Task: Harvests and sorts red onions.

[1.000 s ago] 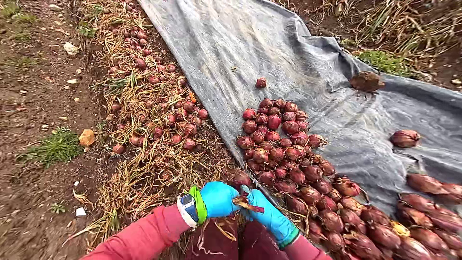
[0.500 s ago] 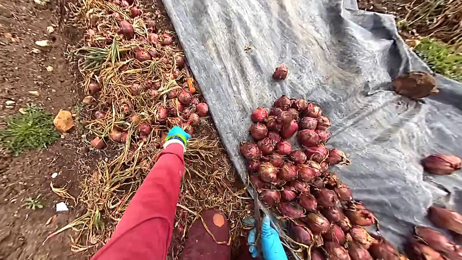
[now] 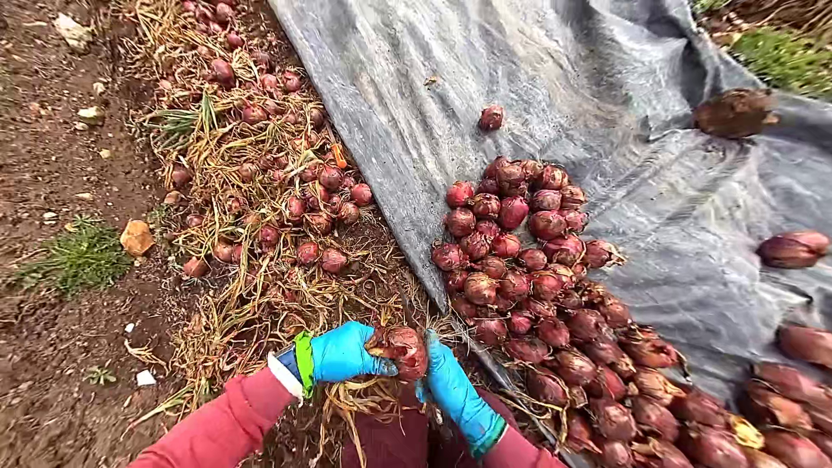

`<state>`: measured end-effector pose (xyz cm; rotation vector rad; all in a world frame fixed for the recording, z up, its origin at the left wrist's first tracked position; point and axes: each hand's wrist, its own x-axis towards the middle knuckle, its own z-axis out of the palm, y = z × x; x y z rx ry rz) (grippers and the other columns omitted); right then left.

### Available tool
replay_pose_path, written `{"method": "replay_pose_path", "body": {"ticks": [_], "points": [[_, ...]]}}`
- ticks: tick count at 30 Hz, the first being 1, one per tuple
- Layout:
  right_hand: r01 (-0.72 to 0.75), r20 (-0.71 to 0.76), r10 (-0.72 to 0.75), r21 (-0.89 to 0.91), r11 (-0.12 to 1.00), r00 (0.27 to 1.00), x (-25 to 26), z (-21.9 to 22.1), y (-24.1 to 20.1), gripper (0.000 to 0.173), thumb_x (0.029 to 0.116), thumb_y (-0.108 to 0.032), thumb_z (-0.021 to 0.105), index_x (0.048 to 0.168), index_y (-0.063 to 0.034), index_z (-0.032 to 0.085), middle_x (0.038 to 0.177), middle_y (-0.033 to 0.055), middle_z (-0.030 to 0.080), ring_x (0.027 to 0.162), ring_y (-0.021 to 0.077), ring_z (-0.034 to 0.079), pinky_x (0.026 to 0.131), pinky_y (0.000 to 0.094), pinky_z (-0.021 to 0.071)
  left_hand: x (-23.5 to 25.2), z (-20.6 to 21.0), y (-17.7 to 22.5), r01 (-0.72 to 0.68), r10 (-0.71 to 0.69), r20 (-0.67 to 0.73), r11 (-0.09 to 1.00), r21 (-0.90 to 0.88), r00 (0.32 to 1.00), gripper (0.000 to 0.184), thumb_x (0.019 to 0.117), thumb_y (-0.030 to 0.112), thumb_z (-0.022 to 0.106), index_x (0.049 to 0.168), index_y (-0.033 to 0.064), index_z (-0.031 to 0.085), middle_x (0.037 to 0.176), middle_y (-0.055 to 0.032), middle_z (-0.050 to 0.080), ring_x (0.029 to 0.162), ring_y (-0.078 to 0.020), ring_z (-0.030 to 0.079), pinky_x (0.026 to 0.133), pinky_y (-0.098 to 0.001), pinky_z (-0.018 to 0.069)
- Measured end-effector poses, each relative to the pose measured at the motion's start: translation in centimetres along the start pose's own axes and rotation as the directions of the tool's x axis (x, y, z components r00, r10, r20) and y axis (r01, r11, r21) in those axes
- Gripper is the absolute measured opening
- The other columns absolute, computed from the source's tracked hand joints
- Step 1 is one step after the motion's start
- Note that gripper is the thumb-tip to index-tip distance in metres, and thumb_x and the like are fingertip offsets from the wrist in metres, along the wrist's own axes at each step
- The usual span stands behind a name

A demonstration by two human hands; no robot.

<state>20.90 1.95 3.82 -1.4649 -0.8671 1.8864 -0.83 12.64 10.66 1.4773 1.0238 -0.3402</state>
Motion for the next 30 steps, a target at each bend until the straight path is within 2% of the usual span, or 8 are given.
{"method": "replay_pose_path", "body": {"ticks": [4,10,13,16,19,24,28,30], "points": [[-0.037,0.119,0.048,-0.086,0.996,0.992,-4.4,-1.9,0.2,0.073,0.1049,-0.066,0.023,0.083,-0.0105,0.065,0.055,0.0024,0.053,0.044,0.0159,0.052,0.043,0.0336,0.0483,-3.0,2.0,1.9,-0.011,0.040,-0.060,0.907,0.422,0.997,0.042,0.0883,0.055,0.077,0.092,0.0134,0.074,0.084,-0.0040,0.072,0.085,-0.0202,0.069,0.080,-0.0506,0.0561],[0.157,0.202,-0.271,0.448,0.880,0.941,-13.2,-2.0,2.5,0.073,0.0918,-0.084,0.032,0.083,-0.0185,0.062,0.056,-0.0038,0.052,0.040,0.0088,0.051,0.037,0.0268,0.0467,-6.8,5.9,3.1,-0.050,0.111,-0.433,0.987,0.151,0.895,0.029,0.0867,0.037,0.085,0.094,0.0113,0.075,0.085,-0.0043,0.074,0.082,-0.0166,0.071,0.079,-0.0444,0.0584],[0.158,0.029,-0.167,0.193,0.968,0.986,-14.0,-1.8,3.7,0.082,0.1006,-0.073,0.014,0.095,-0.0082,0.064,0.056,0.0027,0.052,0.041,0.0156,0.051,0.037,0.0332,0.0486,-7.6,7.3,3.4,-0.010,0.044,-0.587,0.998,0.061,0.808,0.030,0.0923,0.041,0.078,0.096,0.0115,0.075,0.084,-0.0048,0.075,0.080,-0.0174,0.072,0.078,-0.0455,0.0603],[0.082,0.150,-0.051,-0.209,0.975,0.987,-13.0,-1.9,5.1,0.090,0.0946,-0.082,0.016,0.099,-0.0088,0.069,0.062,0.0053,0.060,0.049,0.0194,0.058,0.047,0.0374,0.0532,-7.8,11.6,6.7,0.113,0.027,-0.389,0.936,0.333,0.921,0.039,0.0973,0.050,0.065,0.100,0.0113,0.073,0.086,-0.0064,0.074,0.084,-0.0219,0.073,0.082,-0.0502,0.0593],[0.176,0.135,-0.145,-0.260,0.949,0.980,-12.3,-1.7,2.5,0.079,0.0986,-0.075,0.020,0.088,-0.0107,0.064,0.061,0.0040,0.061,0.048,0.0175,0.058,0.046,0.0355,0.0523,-7.6,13.8,9.1,0.113,0.005,-0.242,0.876,0.469,0.970,0.044,0.1006,0.049,0.058,0.110,0.0083,0.070,0.102,-0.0162,0.072,0.103,-0.0350,0.069,0.091,-0.0623,0.0529],[0.287,-0.130,-0.297,-0.088,0.954,0.946,-7.1,-4.8,-2.4,0.096,0.0928,-0.084,0.011,0.098,-0.0065,0.067,0.059,0.0067,0.057,0.045,0.0188,0.056,0.044,0.0361,0.0528,-11.2,2.2,-2.1,0.296,-0.190,-0.802,0.955,-0.018,0.566,0.039,0.0980,0.046,0.069,0.102,0.0075,0.073,0.088,-0.0150,0.072,0.085,-0.0325,0.071,0.081,-0.0619,0.0566],[0.144,-0.065,-0.153,-0.117,0.983,0.986,-1.0,-5.7,-0.2,0.092,0.0963,-0.079,0.012,0.104,-0.0070,0.069,0.061,0.0069,0.060,0.046,0.0193,0.057,0.044,0.0353,0.0524,-13.5,-2.7,-12.5,0.750,-0.667,-0.367,0.475,0.461,0.648,0.041,0.0977,0.029,0.065,0.121,-0.0046,0.068,0.122,-0.0284,0.068,0.119,-0.0457,0.064,0.100,-0.0676,0.0484],[0.015,-0.040,-0.020,-0.134,0.991,0.999,1.0,-4.5,2.1,0.085,0.1037,-0.066,0.010,0.108,-0.0056,0.069,0.061,0.0071,0.060,0.047,0.0198,0.057,0.045,0.0366,0.0517,-10.3,-4.8,-14.1,0.736,-0.672,-0.320,0.529,0.423,0.668,0.048,0.0969,0.044,0.066,0.124,0.0044,0.070,0.119,-0.0223,0.071,0.116,-0.0405,0.067,0.099,-0.0659,0.0502]]}}
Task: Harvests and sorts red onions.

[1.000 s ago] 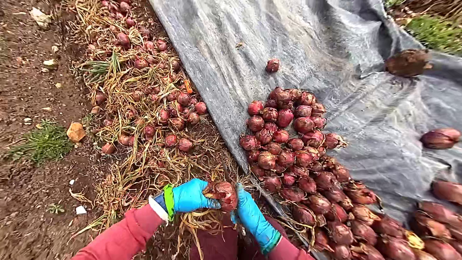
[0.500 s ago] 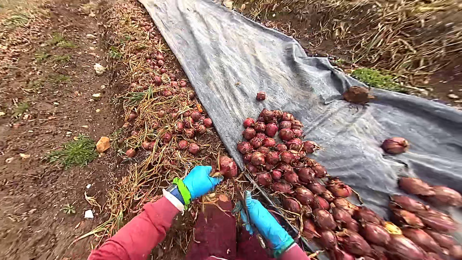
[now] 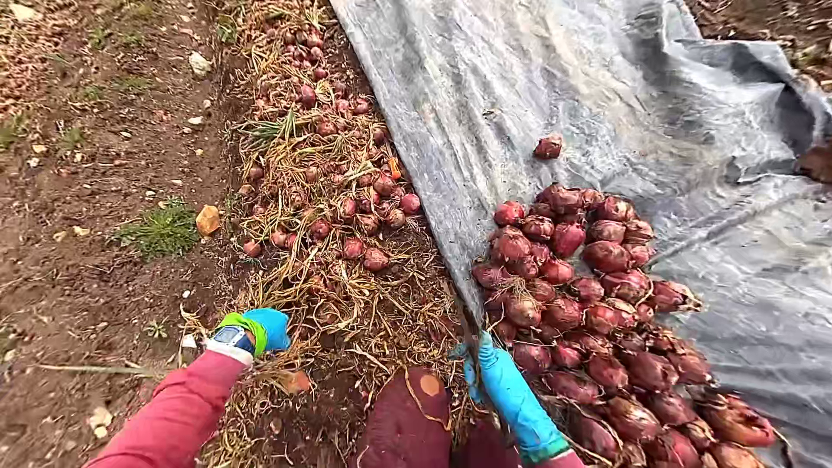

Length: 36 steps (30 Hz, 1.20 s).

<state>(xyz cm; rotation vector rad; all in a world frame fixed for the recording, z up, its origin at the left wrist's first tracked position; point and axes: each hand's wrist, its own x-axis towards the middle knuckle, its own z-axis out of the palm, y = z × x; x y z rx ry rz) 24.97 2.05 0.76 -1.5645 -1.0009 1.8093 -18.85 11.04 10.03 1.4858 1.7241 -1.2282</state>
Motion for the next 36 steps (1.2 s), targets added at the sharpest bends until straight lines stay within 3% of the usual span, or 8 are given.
{"method": "replay_pose_path", "body": {"ticks": [4,10,13,16,20,23,30,36], "points": [[-0.165,0.027,0.164,0.035,0.986,0.986,1.4,2.8,2.9,0.083,0.1049,-0.062,0.008,0.110,-0.0059,0.070,0.059,0.0071,0.060,0.045,0.0200,0.057,0.044,0.0382,0.0521,12.2,-6.7,6.3,-0.127,-0.135,-0.426,0.837,-0.533,0.895,0.048,0.0938,0.056,0.068,0.128,0.0224,0.071,0.117,-0.0111,0.075,0.110,-0.0346,0.071,0.096,-0.0664,0.0532],[-0.292,-0.024,0.295,0.071,0.954,0.955,1.1,1.5,4.5,0.082,0.1062,-0.060,0.009,0.111,-0.0046,0.070,0.060,0.0080,0.062,0.046,0.0199,0.057,0.044,0.0375,0.0522,25.4,-10.6,10.4,-0.058,-0.153,-0.271,0.769,-0.637,0.950,0.091,0.0682,0.074,0.082,0.123,0.0023,0.071,0.122,-0.0249,0.070,0.120,-0.0421,0.065,0.102,-0.0672,0.0489],[-0.349,-0.041,0.367,0.224,0.910,0.929,2.3,1.6,4.9,0.087,0.1051,-0.060,0.001,0.110,-0.0017,0.066,0.059,0.0113,0.060,0.044,0.0231,0.058,0.042,0.0394,0.0533,22.4,-11.0,9.4,-0.149,-0.097,-0.396,0.825,-0.544,0.913,0.087,0.0617,0.070,0.087,0.123,0.0094,0.071,0.117,-0.0195,0.071,0.114,-0.0381,0.067,0.098,-0.0644,0.0530],[-0.366,0.040,0.373,0.312,0.877,0.927,3.8,3.4,3.6,0.085,0.1048,-0.063,0.002,0.104,-0.0020,0.061,0.059,0.0109,0.060,0.046,0.0241,0.060,0.044,0.0408,0.0554,12.5,-10.1,11.2,-0.500,0.086,-0.571,0.600,-0.624,0.816,0.087,0.0636,0.040,0.098,0.138,0.0147,0.059,0.124,-0.0138,0.069,0.111,-0.0290,0.068,0.095,-0.0554,0.0568],[-0.022,0.158,-0.048,0.418,0.908,0.986,3.7,6.1,-0.1,0.085,0.0845,-0.086,0.046,0.098,-0.0053,0.067,0.060,0.0047,0.060,0.044,0.0186,0.059,0.042,0.0354,0.0550,2.2,-5.5,15.0,-0.655,0.495,-0.451,0.400,-0.641,0.743,0.097,0.0656,0.026,0.098,0.151,0.0254,0.052,0.129,-0.0040,0.070,0.115,-0.0170,0.069,0.100,-0.0463,0.0590],[0.082,0.065,-0.104,0.279,0.957,0.992,2.3,6.3,-2.5,0.085,0.0896,-0.087,0.030,0.084,-0.0084,0.062,0.059,0.0058,0.059,0.044,0.0200,0.058,0.042,0.0368,0.0545,-2.5,-3.7,15.9,-0.664,0.666,-0.269,0.453,-0.594,0.695,0.085,0.0833,0.026,0.088,0.156,0.0273,0.045,0.129,-0.0053,0.070,0.099,-0.0164,0.073,0.088,-0.0419,0.0622],[0.099,0.086,-0.099,0.011,0.995,0.991,-6.2,4.2,-2.2,0.090,0.0947,-0.082,0.013,0.078,-0.0091,0.063,0.058,0.0050,0.059,0.046,0.0197,0.059,0.046,0.0382,0.0544,-9.3,-2.1,15.3,-0.766,0.734,-0.228,0.588,-0.258,0.640,0.047,0.0934,0.047,0.075,0.124,0.0118,0.072,0.109,-0.0094,0.075,0.104,-0.0232,0.070,0.097,-0.0519,0.0540],[0.130,-0.002,-0.139,0.365,0.922,0.990,-10.8,5.0,0.1,0.084,0.1030,-0.068,0.007,0.092,-0.0051,0.061,0.057,0.0064,0.056,0.041,0.0187,0.053,0.039,0.0351,0.0507,-13.3,1.6,17.2,-0.826,0.575,-0.603,0.283,-0.488,0.553,0.026,0.0942,0.040,0.076,0.093,0.0137,0.078,0.080,0.0038,0.072,0.074,-0.0060,0.065,0.073,-0.0308,0.0555]]}}
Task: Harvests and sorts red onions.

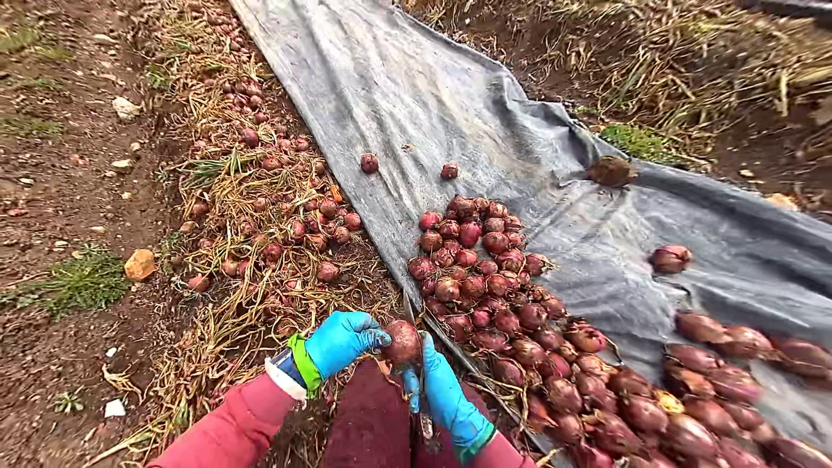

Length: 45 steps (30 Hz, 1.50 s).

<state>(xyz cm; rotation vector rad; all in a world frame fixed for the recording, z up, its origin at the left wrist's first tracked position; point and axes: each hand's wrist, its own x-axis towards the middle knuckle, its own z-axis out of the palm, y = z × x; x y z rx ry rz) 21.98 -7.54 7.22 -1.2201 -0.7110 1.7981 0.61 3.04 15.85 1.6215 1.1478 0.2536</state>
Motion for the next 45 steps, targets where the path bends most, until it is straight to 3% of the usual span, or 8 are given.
{"method": "replay_pose_path", "body": {"ticks": [5,11,15,18,23,32,37,45], "points": [[0.009,-0.017,-0.009,0.002,1.000,1.000,0.1,-1.2,0.5,0.081,0.1029,-0.068,0.008,0.095,-0.0061,0.060,0.057,0.0056,0.055,0.042,0.0185,0.055,0.040,0.0355,0.0522,0.5,2.0,0.4,-0.026,-0.055,-0.304,0.967,-0.255,0.951,0.030,0.1031,0.039,0.064,0.096,0.0110,0.074,0.070,-0.0011,0.067,0.048,-0.0086,0.049,0.046,-0.0273,0.0436],[0.022,0.249,0.127,-0.520,0.854,0.960,4.4,-2.2,-2.4,0.092,0.0832,-0.094,0.022,0.088,-0.0128,0.064,0.064,0.0024,0.063,0.051,0.0167,0.062,0.048,0.0354,0.0546,2.9,2.2,3.9,-0.111,-0.213,0.409,0.762,0.638,0.887,0.040,0.1076,0.042,0.046,0.109,0.0097,0.070,0.103,-0.0146,0.072,0.101,-0.0359,0.070,0.087,-0.0649,0.0532],[0.028,-0.050,-0.043,-0.258,0.966,0.998,9.8,-4.0,-3.3,0.097,0.0919,-0.085,0.012,0.098,-0.0056,0.068,0.059,0.0052,0.059,0.045,0.0176,0.057,0.043,0.0357,0.0528,11.3,-4.1,-3.2,0.319,-0.344,-0.053,0.787,0.529,0.937,0.040,0.1071,0.050,0.046,0.122,0.0243,0.074,0.111,-0.0062,0.076,0.108,-0.0278,0.071,0.094,-0.0603,0.0544],[-0.079,-0.253,0.049,-0.112,0.991,0.966,11.3,-5.6,-1.1,0.093,0.1007,-0.069,0.001,0.105,-0.0031,0.066,0.057,0.0079,0.058,0.043,0.0198,0.056,0.040,0.0379,0.0523,19.0,-10.0,-14.3,0.568,-0.417,-0.428,0.754,0.330,0.802,0.037,0.0972,0.045,0.065,0.127,0.0250,0.072,0.119,-0.0100,0.075,0.112,-0.0334,0.071,0.094,-0.0658,0.0539],[-0.419,-0.268,0.398,-0.024,0.908,0.877,7.6,-5.0,5.0,0.087,0.1057,-0.058,0.000,0.105,-0.0010,0.066,0.057,0.0084,0.060,0.044,0.0192,0.057,0.043,0.0365,0.0528,25.1,-10.0,-26.0,0.701,-0.588,-0.381,0.598,0.388,0.714,0.102,0.0687,0.034,0.093,0.154,0.0098,0.042,0.141,-0.0221,0.060,0.122,-0.0418,0.064,0.098,-0.0663,0.0538],[-0.311,-0.086,0.316,0.066,0.948,0.945,11.0,-1.4,4.6,0.088,0.1007,-0.071,0.013,0.107,-0.0010,0.065,0.060,0.0083,0.061,0.045,0.0204,0.059,0.043,0.0370,0.0553,16.0,-6.4,-11.0,0.382,-0.408,0.057,0.889,0.254,0.911,0.097,0.0549,0.059,0.092,0.141,0.0360,0.055,0.112,-0.0003,0.075,0.102,-0.0191,0.073,0.088,-0.0543,0.0614],[-0.128,-0.083,0.113,-0.200,0.971,0.990,9.8,0.2,0.7,0.094,0.0856,-0.091,0.018,0.082,-0.0094,0.063,0.059,0.0050,0.062,0.045,0.0191,0.059,0.043,0.0370,0.0550,9.7,-3.3,-4.7,0.214,-0.374,0.380,0.891,0.400,0.846,0.100,0.0635,0.066,0.089,0.146,0.0211,0.054,0.120,-0.0100,0.073,0.113,-0.0303,0.069,0.097,-0.0613,0.0549],[-0.165,-0.064,0.153,-0.285,0.944,0.986,4.5,-3.3,1.3,0.082,0.1032,-0.069,0.016,0.098,-0.0052,0.067,0.058,0.0069,0.058,0.043,0.0201,0.055,0.041,0.0373,0.0511,4.8,-0.8,-4.3,0.381,-0.364,-0.113,0.880,0.283,0.924,0.068,0.0688,0.073,0.082,0.110,0.0196,0.075,0.096,-0.0024,0.077,0.095,-0.0196,0.074,0.088,-0.0541,0.0609]]}}
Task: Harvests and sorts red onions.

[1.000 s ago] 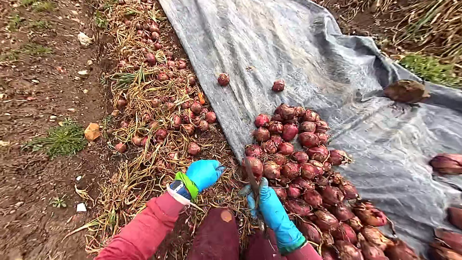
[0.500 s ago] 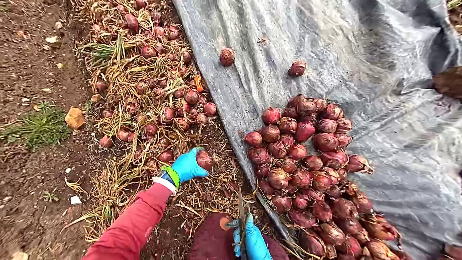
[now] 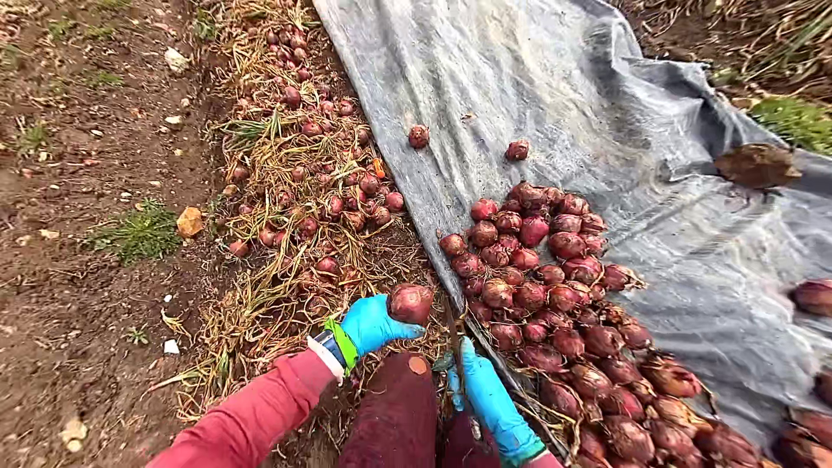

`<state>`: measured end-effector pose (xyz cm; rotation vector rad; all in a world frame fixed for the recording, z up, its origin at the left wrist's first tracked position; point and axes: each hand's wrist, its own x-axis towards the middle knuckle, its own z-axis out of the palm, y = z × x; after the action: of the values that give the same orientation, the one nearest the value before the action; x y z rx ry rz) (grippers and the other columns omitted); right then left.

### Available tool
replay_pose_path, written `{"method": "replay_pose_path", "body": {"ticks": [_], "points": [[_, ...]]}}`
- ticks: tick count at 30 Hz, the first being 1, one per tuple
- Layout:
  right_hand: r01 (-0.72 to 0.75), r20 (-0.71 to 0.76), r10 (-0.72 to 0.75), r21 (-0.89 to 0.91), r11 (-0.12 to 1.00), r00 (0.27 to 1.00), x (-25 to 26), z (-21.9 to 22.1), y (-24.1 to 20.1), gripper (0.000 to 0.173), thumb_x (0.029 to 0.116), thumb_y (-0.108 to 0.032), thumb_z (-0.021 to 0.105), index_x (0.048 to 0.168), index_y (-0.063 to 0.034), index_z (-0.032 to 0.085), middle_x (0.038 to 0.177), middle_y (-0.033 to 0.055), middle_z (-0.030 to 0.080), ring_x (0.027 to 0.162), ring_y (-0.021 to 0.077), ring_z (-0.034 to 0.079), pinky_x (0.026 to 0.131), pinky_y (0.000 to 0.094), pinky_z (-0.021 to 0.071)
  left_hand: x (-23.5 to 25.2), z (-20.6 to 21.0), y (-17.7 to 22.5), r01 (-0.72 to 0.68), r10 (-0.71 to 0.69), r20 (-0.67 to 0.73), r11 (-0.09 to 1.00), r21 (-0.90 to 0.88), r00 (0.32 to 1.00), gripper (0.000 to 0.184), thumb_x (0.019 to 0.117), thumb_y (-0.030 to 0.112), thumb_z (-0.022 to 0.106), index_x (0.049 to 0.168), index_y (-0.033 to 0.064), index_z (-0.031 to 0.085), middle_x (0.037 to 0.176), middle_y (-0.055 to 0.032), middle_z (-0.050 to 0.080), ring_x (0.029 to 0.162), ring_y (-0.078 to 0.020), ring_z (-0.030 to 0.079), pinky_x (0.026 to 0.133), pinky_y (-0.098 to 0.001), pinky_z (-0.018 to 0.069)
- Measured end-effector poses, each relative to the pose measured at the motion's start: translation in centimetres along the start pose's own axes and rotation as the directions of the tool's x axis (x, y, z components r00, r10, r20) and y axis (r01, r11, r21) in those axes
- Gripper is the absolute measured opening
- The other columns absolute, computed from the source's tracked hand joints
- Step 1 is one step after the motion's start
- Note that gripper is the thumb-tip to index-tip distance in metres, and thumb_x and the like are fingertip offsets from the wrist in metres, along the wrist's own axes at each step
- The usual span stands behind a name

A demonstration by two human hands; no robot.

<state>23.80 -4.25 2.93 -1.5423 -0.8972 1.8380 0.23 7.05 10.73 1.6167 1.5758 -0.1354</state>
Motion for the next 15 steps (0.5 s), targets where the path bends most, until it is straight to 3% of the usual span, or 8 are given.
{"method": "replay_pose_path", "body": {"ticks": [3,4,5,6,8,10,13,15], "points": [[0.078,0.201,-0.025,-0.261,0.962,0.979,-2.1,0.9,-0.4,0.092,0.0868,-0.091,0.024,0.097,-0.0104,0.067,0.064,0.0041,0.063,0.049,0.0190,0.060,0.047,0.0376,0.0544,-5.5,1.8,3.8,-0.243,0.166,0.299,0.938,0.246,0.940,0.046,0.0998,0.054,0.059,0.106,0.0107,0.073,0.096,-0.0125,0.073,0.097,-0.0318,0.071,0.086,-0.0618,0.0550],[0.119,0.195,-0.065,-0.283,0.952,0.979,-2.7,1.2,-1.8,0.091,0.0851,-0.092,0.025,0.095,-0.0114,0.065,0.064,0.0034,0.063,0.050,0.0182,0.061,0.047,0.0366,0.0550,-6.5,2.1,4.7,-0.317,0.205,0.374,0.911,0.266,0.905,0.044,0.1041,0.050,0.054,0.106,0.0087,0.071,0.097,-0.0152,0.071,0.097,-0.0350,0.069,0.085,-0.0638,0.0534],[0.152,0.152,-0.112,-0.287,0.946,0.982,-3.0,1.2,-3.1,0.089,0.0874,-0.090,0.023,0.089,-0.0111,0.065,0.062,0.0035,0.063,0.049,0.0176,0.061,0.047,0.0359,0.0544,-6.7,1.8,4.9,-0.331,0.228,0.349,0.904,0.272,0.909,0.043,0.1062,0.048,0.052,0.109,0.0095,0.071,0.099,-0.0151,0.072,0.099,-0.0349,0.069,0.086,-0.0636,0.0532],[0.192,0.090,-0.174,-0.264,0.945,0.981,-3.0,1.0,-4.2,0.091,0.0890,-0.088,0.020,0.085,-0.0106,0.066,0.060,0.0039,0.062,0.048,0.0173,0.059,0.046,0.0353,0.0527,-5.8,1.0,4.3,-0.282,0.223,0.229,0.920,0.273,0.948,0.041,0.1069,0.047,0.052,0.113,0.0131,0.073,0.104,-0.0126,0.073,0.103,-0.0327,0.070,0.089,-0.0623,0.0536],[0.267,-0.062,-0.280,-0.158,0.951,0.958,-2.2,-0.3,-5.7,0.093,0.0933,-0.083,0.014,0.091,-0.0075,0.068,0.059,0.0066,0.060,0.046,0.0190,0.057,0.044,0.0369,0.0527,-1.8,-1.7,1.2,-0.036,0.066,-0.153,0.982,0.187,0.986,0.040,0.1057,0.051,0.051,0.118,0.0212,0.075,0.111,-0.0074,0.076,0.109,-0.0288,0.071,0.094,-0.0605,0.0546],[0.284,-0.208,-0.293,-0.074,0.956,0.933,-1.0,-1.9,-6.2,0.091,0.0983,-0.076,0.008,0.092,-0.0062,0.065,0.059,0.0083,0.058,0.044,0.0214,0.056,0.042,0.0403,0.0533,3.6,-4.0,-3.3,0.199,-0.188,-0.441,0.980,-0.022,0.878,0.045,0.1044,0.054,0.051,0.118,0.0184,0.075,0.110,-0.0132,0.076,0.109,-0.0353,0.071,0.094,-0.0655,0.0531],[0.156,-0.246,-0.149,0.008,0.988,0.958,0.9,-3.5,-4.1,0.091,0.1005,-0.072,0.004,0.094,-0.0036,0.065,0.059,0.0106,0.060,0.044,0.0231,0.058,0.042,0.0402,0.0539,12.2,-3.7,-9.5,0.379,-0.469,-0.506,0.883,-0.276,0.724,0.041,0.0965,0.044,0.065,0.116,0.0091,0.072,0.111,-0.0200,0.074,0.110,-0.0403,0.069,0.094,-0.0669,0.0526],[0.032,-0.220,-0.018,0.059,0.998,0.975,1.7,-3.6,-1.3,0.088,0.1030,-0.067,0.006,0.101,-0.0025,0.066,0.060,0.0102,0.060,0.045,0.0219,0.058,0.042,0.0386,0.0538,16.8,-0.1,-12.3,0.459,-0.618,-0.432,0.782,-0.421,0.657,0.059,0.0835,0.039,0.080,0.127,0.0019,0.065,0.120,-0.0246,0.070,0.116,-0.0413,0.067,0.099,-0.0641,0.0533]]}}
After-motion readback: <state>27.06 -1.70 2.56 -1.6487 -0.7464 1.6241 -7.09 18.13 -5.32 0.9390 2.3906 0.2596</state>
